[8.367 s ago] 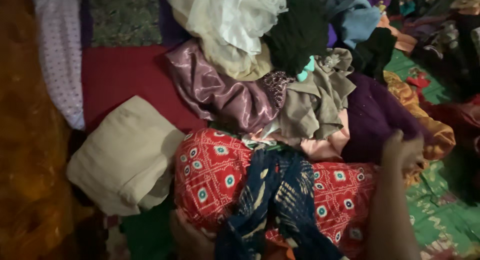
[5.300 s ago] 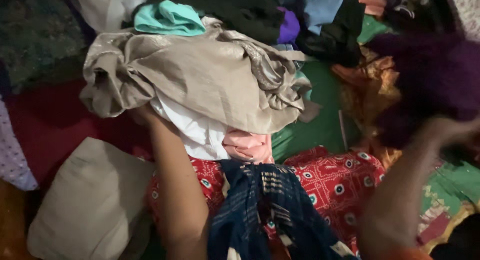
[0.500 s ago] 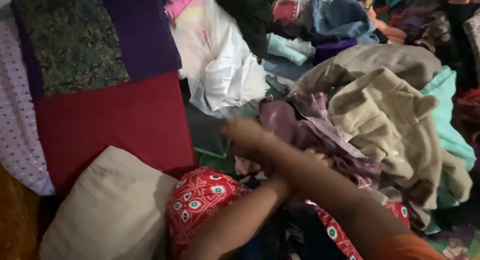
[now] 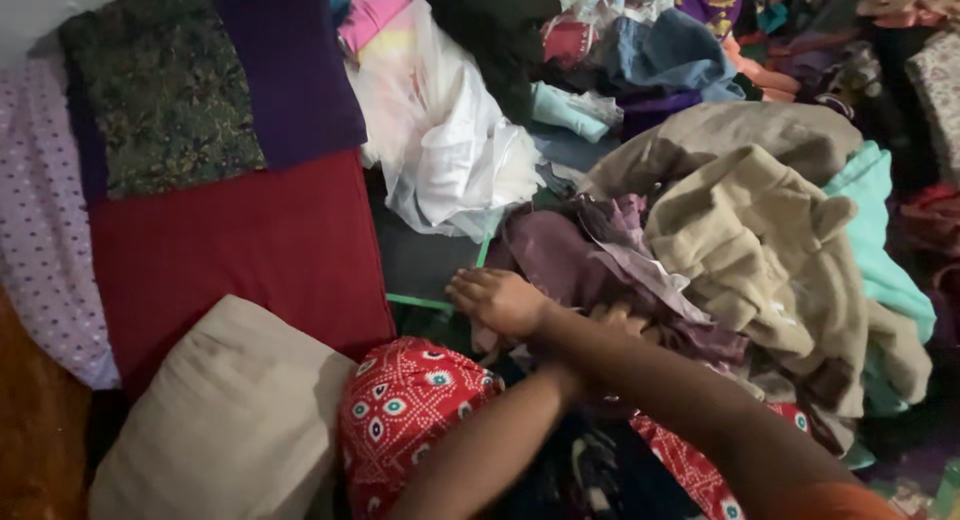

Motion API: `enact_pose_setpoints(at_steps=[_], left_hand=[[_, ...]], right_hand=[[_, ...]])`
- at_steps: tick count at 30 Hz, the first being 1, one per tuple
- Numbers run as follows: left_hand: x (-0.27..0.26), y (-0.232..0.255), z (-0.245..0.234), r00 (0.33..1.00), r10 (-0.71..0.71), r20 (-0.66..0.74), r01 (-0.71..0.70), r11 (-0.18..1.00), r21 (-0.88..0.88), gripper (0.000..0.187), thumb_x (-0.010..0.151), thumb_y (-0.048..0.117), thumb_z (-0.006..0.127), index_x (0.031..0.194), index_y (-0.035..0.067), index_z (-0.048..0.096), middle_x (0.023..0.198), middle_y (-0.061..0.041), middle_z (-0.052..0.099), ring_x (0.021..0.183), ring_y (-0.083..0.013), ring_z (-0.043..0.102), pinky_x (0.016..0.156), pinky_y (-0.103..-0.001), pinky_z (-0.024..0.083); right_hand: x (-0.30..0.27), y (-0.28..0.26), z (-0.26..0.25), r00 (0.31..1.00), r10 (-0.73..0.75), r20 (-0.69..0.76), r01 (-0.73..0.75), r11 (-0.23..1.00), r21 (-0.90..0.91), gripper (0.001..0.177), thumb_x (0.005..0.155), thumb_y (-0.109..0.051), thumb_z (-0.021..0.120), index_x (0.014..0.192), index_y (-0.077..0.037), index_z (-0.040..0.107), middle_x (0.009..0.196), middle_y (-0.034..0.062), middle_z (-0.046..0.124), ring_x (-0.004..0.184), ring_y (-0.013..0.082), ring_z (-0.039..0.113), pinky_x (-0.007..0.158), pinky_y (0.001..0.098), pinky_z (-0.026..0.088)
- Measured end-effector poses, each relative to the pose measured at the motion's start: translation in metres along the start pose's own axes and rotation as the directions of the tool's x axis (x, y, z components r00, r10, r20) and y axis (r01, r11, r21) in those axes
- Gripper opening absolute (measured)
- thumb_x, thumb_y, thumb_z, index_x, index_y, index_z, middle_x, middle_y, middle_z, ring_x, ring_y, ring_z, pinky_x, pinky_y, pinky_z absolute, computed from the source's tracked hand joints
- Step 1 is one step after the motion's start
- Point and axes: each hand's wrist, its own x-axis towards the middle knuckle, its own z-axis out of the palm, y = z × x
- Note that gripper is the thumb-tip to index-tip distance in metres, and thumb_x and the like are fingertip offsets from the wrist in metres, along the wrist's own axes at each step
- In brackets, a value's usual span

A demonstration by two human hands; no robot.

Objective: The person sorts through a pile of garments, picking up and setting aside a small chalkboard and various children's clothing items including a tan hoodie and a purple dress.

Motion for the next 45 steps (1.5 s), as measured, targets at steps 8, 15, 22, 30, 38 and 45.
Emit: enact_pose_setpoints(at_steps=[8, 15, 22, 30, 38, 45], left_hand=[[0.016, -0.071, 0.018, 0.991, 0.015, -0.137, 0.042, 0.915, 0.401, 0.035, 0.109, 0.037, 0.049, 0.126, 0.013, 0.068, 0.13, -0.01, 0.066, 0.123, -0.03, 0.056, 0.106, -0.049, 0.047], [-0.044, -0.189, 0.02, 0.679, -0.557, -0.479, -0.102, 0.574, -0.812, 0.057, 0.084, 0.027, 0.074, 0.132, 0.003, 0.059, 0.124, -0.016, 0.071, 0.117, -0.033, 0.066, 0.095, -0.048, 0.054], [-0.079, -0.2, -0.023, 0.619, -0.69, -0.375, -0.041, 0.449, -0.893, 0.066, 0.079, 0.029, 0.092, 0.122, -0.005, 0.055, 0.111, -0.024, 0.068, 0.099, -0.0338, 0.071, 0.085, -0.044, 0.056], [-0.073, -0.233, -0.005, 0.366, -0.84, -0.4, 0.458, 0.537, -0.708, 0.046, 0.077, 0.03, 0.079, 0.115, 0.004, 0.071, 0.11, -0.021, 0.074, 0.103, -0.0373, 0.07, 0.087, -0.047, 0.054], [-0.088, -0.213, -0.041, 0.114, -0.926, -0.361, 0.25, 0.379, -0.891, 0.052, 0.082, 0.039, 0.08, 0.114, -0.001, 0.07, 0.114, -0.021, 0.077, 0.109, -0.0412, 0.073, 0.101, -0.05, 0.056], [-0.088, -0.036, -0.125, 0.168, -0.373, -0.913, 0.565, 0.795, -0.221, 0.07, 0.091, 0.023, 0.078, 0.148, 0.006, 0.041, 0.152, -0.029, 0.045, 0.144, -0.0474, 0.037, 0.117, -0.056, 0.031]], right_hand=[[-0.017, -0.005, -0.093, 0.951, 0.248, -0.184, -0.228, 0.966, 0.122, 0.033, 0.09, -0.012, 0.057, 0.12, -0.012, 0.07, 0.13, 0.0095, 0.07, 0.126, 0.028, 0.065, 0.107, 0.0376, 0.053], [-0.035, 0.018, -0.191, 0.729, 0.512, -0.454, -0.522, 0.845, 0.115, 0.024, 0.088, 0.0, 0.073, 0.109, -0.012, 0.071, 0.109, 0.0068, 0.072, 0.101, 0.0273, 0.071, 0.087, 0.0363, 0.056], [-0.097, -0.007, -0.257, 0.105, 0.93, -0.353, 0.068, 0.348, 0.935, 0.023, 0.105, 0.0, 0.063, 0.127, -0.004, 0.056, 0.124, 0.0092, 0.067, 0.115, 0.0222, 0.068, 0.106, 0.0436, 0.058], [-0.285, -0.061, -0.231, -0.215, 0.976, 0.038, 0.411, 0.055, 0.91, 0.022, 0.108, -0.005, 0.058, 0.13, -0.009, 0.055, 0.123, 0.0039, 0.061, 0.114, 0.0206, 0.061, 0.108, 0.0445, 0.05], [-0.439, -0.166, -0.222, -0.429, 0.895, 0.124, 0.363, 0.045, 0.931, 0.015, 0.109, -0.008, 0.057, 0.124, -0.009, 0.057, 0.113, 0.0031, 0.06, 0.105, 0.019, 0.061, 0.107, 0.0445, 0.05], [-0.458, -0.186, -0.195, -0.392, 0.898, 0.201, 0.358, -0.052, 0.932, 0.009, 0.111, -0.01, 0.055, 0.119, -0.009, 0.058, 0.105, 0.0024, 0.06, 0.098, 0.0175, 0.061, 0.105, 0.0445, 0.05]])
